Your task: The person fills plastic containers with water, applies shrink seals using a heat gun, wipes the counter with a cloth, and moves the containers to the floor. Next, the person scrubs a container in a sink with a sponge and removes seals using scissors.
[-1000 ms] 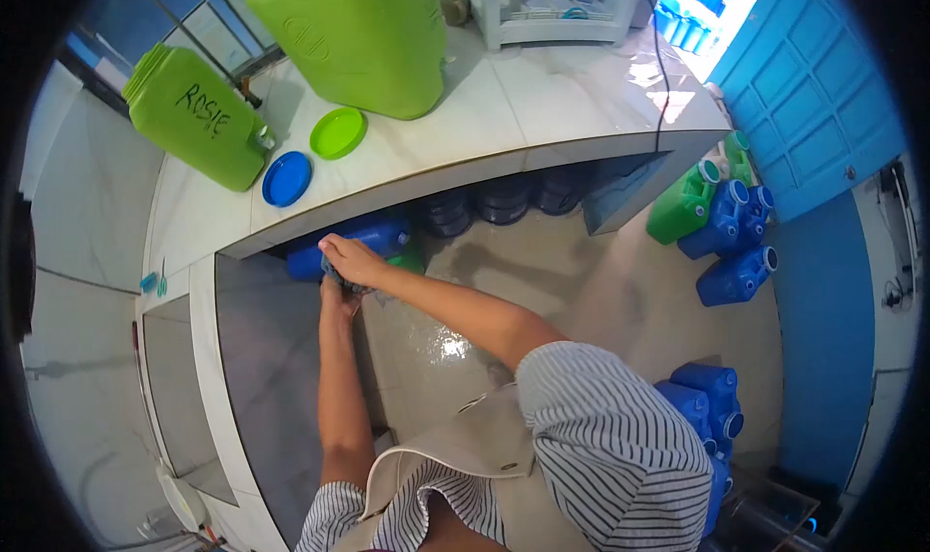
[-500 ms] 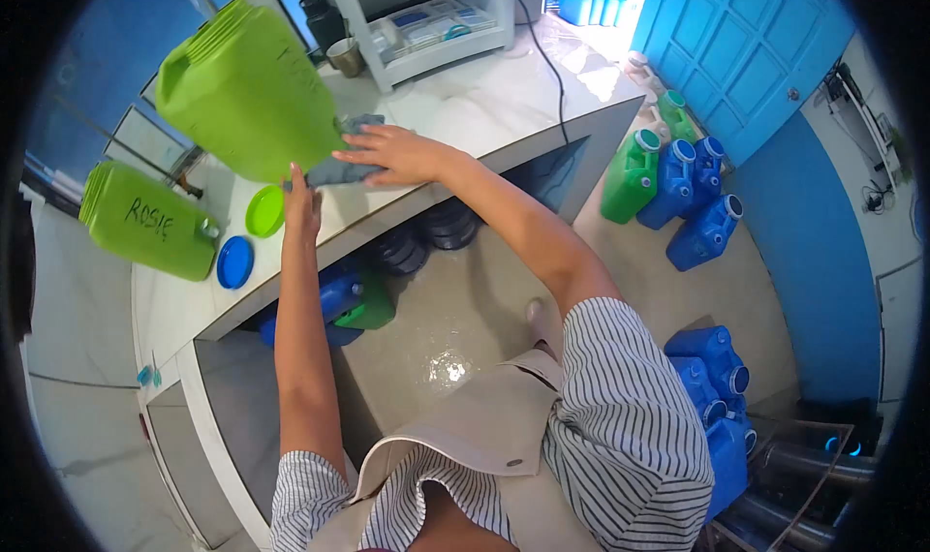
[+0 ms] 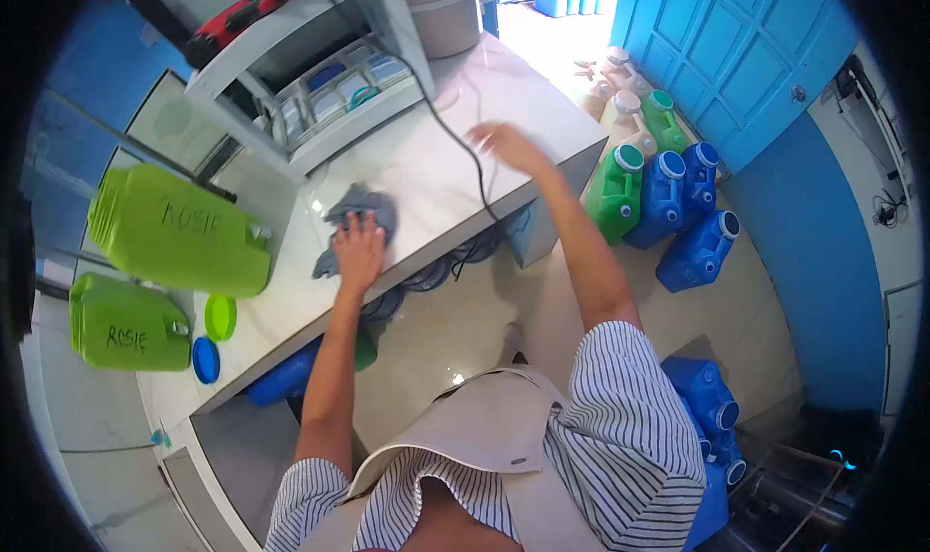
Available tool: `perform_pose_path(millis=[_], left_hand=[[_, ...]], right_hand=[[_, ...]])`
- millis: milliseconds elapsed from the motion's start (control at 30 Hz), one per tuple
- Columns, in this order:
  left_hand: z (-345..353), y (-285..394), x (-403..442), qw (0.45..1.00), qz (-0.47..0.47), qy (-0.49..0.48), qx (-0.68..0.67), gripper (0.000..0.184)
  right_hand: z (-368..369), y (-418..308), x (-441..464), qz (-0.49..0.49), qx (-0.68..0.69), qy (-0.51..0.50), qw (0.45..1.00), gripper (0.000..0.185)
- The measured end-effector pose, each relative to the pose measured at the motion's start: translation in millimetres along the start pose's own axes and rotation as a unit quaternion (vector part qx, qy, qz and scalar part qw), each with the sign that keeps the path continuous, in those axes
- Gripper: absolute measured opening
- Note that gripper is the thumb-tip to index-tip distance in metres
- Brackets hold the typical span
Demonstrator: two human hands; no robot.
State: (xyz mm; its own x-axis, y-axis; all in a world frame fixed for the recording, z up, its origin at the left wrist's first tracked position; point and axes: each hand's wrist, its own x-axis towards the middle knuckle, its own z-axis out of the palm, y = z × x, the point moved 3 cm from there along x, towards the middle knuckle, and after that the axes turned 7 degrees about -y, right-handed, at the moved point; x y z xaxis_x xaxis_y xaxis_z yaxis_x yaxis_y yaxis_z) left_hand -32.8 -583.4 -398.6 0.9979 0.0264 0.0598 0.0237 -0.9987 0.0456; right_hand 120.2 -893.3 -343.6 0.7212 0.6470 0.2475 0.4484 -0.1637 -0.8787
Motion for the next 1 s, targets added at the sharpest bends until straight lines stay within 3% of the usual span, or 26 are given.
perform_pose_path(millis=[33, 67, 100, 133, 167, 200, 233, 267, 300, 333, 367, 433, 533, 700, 800, 867, 900, 1000], left_hand=[[0.5, 32.2, 19.0, 0.999, 0.023, -0.028, -0.025, 0.050], [-1.8, 66.4, 37.9, 0.996, 0.044, -0.057, -0.044, 0.049], [12.7, 89.9, 58.8, 0.993, 0.069, -0.049, -0.083, 0.048], [31.0, 110.3, 79.3, 0.970, 0.055, -0.056, -0.229, 0.048], [42.9, 126.5, 96.0, 0.926, 0.041, -0.061, -0.370, 0.049], [35.5, 139.2, 105.2, 0.926, 0.047, -0.065, -0.370, 0.049], [17.9, 150.7, 111.0, 0.750, 0.030, -0.073, -0.657, 0.052], [-1.3, 161.4, 116.0, 0.490, 0.005, -0.077, -0.868, 0.055], [-11.4, 148.2, 103.8, 0.436, -0.133, -0.094, -0.885, 0.058], [4.9, 118.9, 106.7, 0.450, -0.113, -0.072, -0.883, 0.061], [-22.4, 107.6, 93.2, 0.439, -0.217, -0.027, -0.872, 0.060], [-25.0, 48.8, 75.5, 0.492, -0.167, 0.012, -0.854, 0.056], [-45.3, -13.1, 36.9, 0.511, -0.220, 0.079, -0.827, 0.053], [-64.3, -46.0, -14.0, 0.534, -0.259, 0.130, -0.794, 0.053], [-75.0, -42.4, -27.5, 0.549, -0.269, 0.171, -0.773, 0.052], [-84.9, -40.1, -25.5, 0.559, -0.265, 0.186, -0.763, 0.051], [-89.5, -37.2, -24.1, 0.570, -0.264, 0.194, -0.754, 0.050], [-107.9, -22.8, -13.4, 0.595, -0.220, 0.196, -0.748, 0.048]], right_hand=[[16.7, -20.7, 3.8, 0.094, 0.064, -0.112, 0.987, 0.036], [27.6, -19.8, 7.0, 0.130, 0.119, -0.151, 0.973, 0.035], [32.1, -18.4, 14.2, 0.012, 0.050, -0.145, 0.988, 0.034], [32.8, -14.2, 24.3, -0.036, 0.014, -0.113, 0.993, 0.032], [34.6, -8.9, 33.1, -0.033, 0.013, -0.107, 0.994, 0.032], [35.0, -3.2, 40.2, 0.001, -0.051, -0.063, 0.997, 0.033], [37.8, 2.9, 43.1, 0.037, -0.114, -0.018, 0.993, 0.036], [53.6, 7.0, 38.4, 0.070, -0.207, 0.004, 0.976, 0.041], [68.9, 11.4, 27.2, 0.103, -0.300, 0.026, 0.948, 0.046], [72.1, 16.7, 14.7, 0.044, -0.314, 0.103, 0.943, 0.051], [65.8, 12.3, 4.2, 0.047, -0.316, 0.107, 0.942, 0.051], [48.3, 1.2, -15.3, 0.075, -0.444, 0.074, 0.890, 0.055], [0.4, 36.2, -15.4, 0.066, -0.461, 0.062, 0.883, 0.051], [-115.7, 104.0, -0.1, 0.011, -0.528, 0.079, 0.845, 0.038], [-169.0, 117.4, 17.3, 0.063, -0.453, 0.091, 0.884, 0.037], [-169.9, 111.2, 45.9, 0.016, -0.427, 0.115, 0.897, 0.037], [-166.2, 106.7, 62.1, -0.024, -0.397, 0.135, 0.907, 0.038], [-109.3, 64.3, 121.8, -0.015, -0.342, 0.105, 0.934, 0.042]])
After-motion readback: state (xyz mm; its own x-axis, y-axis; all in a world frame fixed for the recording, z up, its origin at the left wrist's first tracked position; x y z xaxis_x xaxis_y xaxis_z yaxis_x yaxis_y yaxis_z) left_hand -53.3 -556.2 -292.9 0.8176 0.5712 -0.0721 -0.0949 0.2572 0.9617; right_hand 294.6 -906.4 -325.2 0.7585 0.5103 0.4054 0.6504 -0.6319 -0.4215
